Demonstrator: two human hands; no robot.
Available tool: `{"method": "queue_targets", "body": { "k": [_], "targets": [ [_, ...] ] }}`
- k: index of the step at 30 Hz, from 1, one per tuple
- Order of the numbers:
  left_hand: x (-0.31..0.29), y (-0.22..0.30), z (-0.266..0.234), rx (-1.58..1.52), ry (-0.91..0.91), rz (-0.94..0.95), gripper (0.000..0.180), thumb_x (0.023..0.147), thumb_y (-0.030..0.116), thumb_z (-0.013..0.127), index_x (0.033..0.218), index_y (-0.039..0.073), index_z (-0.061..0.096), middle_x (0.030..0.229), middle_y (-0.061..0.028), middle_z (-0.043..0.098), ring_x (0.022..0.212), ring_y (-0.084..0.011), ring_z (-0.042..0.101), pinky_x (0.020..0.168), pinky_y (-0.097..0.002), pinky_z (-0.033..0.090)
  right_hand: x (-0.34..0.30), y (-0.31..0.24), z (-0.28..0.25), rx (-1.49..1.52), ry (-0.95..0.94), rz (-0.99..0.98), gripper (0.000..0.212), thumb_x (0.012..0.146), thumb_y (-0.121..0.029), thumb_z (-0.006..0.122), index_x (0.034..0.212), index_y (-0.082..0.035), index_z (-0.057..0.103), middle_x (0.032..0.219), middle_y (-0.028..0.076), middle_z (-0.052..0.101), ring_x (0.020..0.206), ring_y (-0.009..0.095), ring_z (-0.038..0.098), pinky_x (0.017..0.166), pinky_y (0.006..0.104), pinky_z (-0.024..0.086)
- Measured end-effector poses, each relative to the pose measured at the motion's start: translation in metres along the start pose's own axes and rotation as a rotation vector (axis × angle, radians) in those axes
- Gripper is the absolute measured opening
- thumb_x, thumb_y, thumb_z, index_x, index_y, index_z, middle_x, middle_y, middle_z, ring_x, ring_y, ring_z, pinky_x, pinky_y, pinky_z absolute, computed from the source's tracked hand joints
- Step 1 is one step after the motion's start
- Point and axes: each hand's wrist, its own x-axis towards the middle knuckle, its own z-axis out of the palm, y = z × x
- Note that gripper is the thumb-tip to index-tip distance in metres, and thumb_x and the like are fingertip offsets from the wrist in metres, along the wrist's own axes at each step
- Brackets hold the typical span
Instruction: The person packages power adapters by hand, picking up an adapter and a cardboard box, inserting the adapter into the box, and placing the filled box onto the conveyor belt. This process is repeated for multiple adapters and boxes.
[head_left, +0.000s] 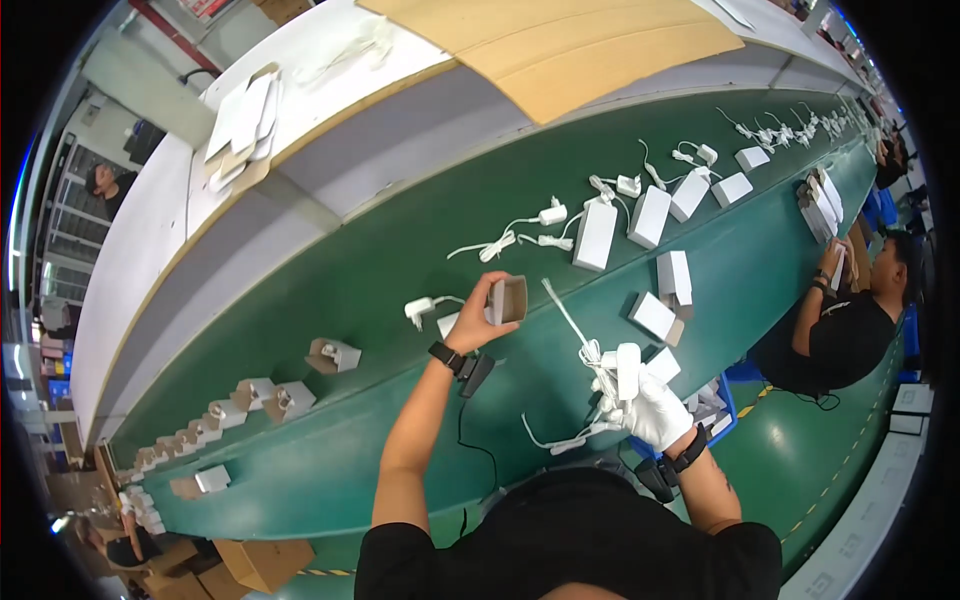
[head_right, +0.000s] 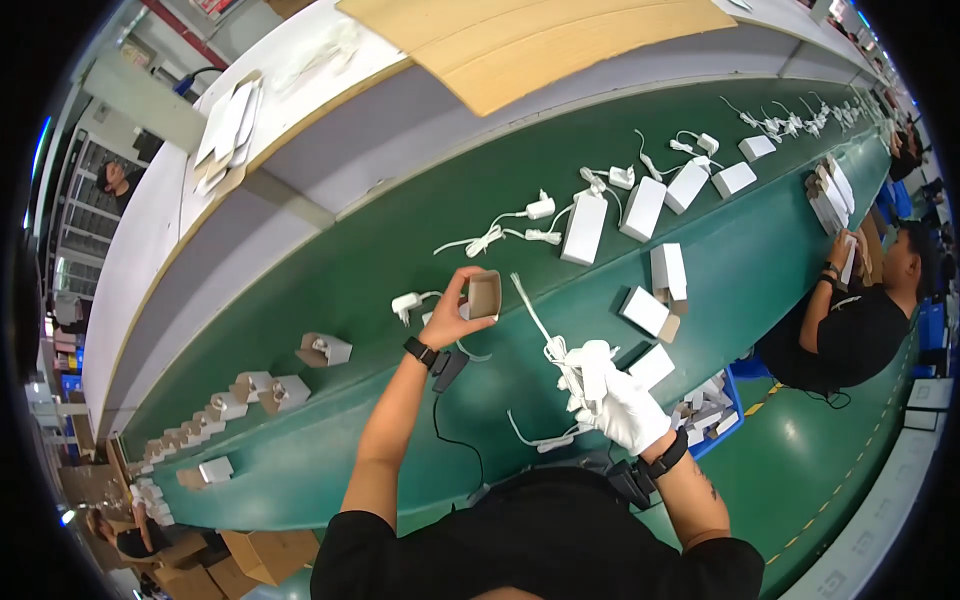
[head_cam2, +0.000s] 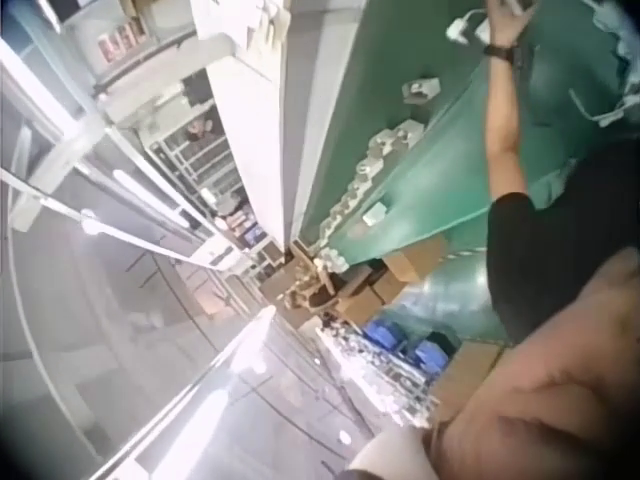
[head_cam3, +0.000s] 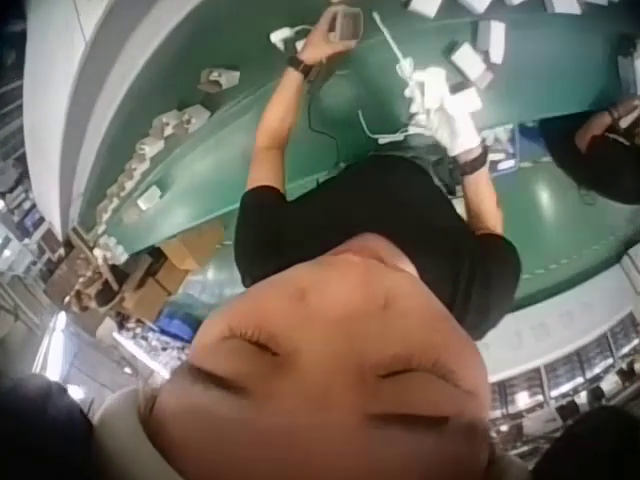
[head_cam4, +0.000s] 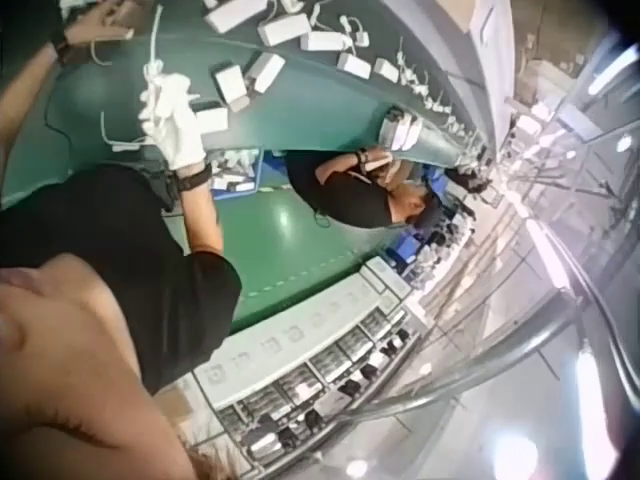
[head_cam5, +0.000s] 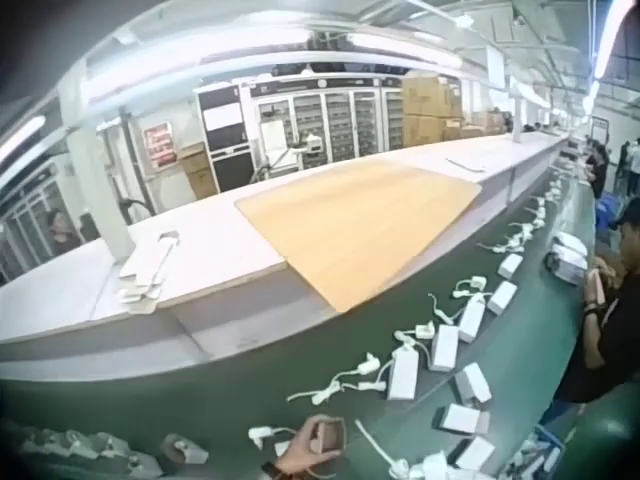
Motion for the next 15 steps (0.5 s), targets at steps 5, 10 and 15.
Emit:
{"method": "queue_targets", "body": {
  "k": [5,10,15],
  "targets": [
    [-0.056,0.041,-0.008,0.205,0.008,0.081,0.069,0.056,0.009,0.080,0.118,0.014,0.051,0.119,-0.0080,0.051,0.111,-0.0296,0.048,0.095,-0.0391,0.041,-0.011,0.040,0.018,-0.060,-0.019,0.170,0.055,0.084,-0.032,0.063,0.128,-0.004,0.044,0.109,0.013,0.056,0.081,0.019,0.059,0.066,0.0257,0.049],
    [-0.084,0.075,-0.001,0.362,-0.121,0.186,0.072,0.053,0.017,0.084,0.118,0.013,0.053,0.114,-0.0086,0.055,0.111,-0.0300,0.048,0.094,-0.0389,0.041,0.038,0.041,0.022,-0.238,-0.024,0.222,0.041,0.088,-0.025,0.059,0.119,0.001,0.051,0.104,0.013,0.059,0.082,0.020,0.059,0.067,0.0282,0.050],
    [-0.118,0.069,0.016,0.304,-0.017,0.027,0.080,0.048,0.027,0.087,0.118,0.009,0.053,0.113,-0.0105,0.056,0.108,-0.0313,0.050,0.093,-0.0392,0.041,0.067,0.073,0.059,-2.234,-0.162,-0.539,0.021,0.083,-0.017,0.058,0.100,-0.005,0.060,0.094,0.014,0.062,0.081,0.024,0.061,0.067,0.0342,0.050]
  ]
}}
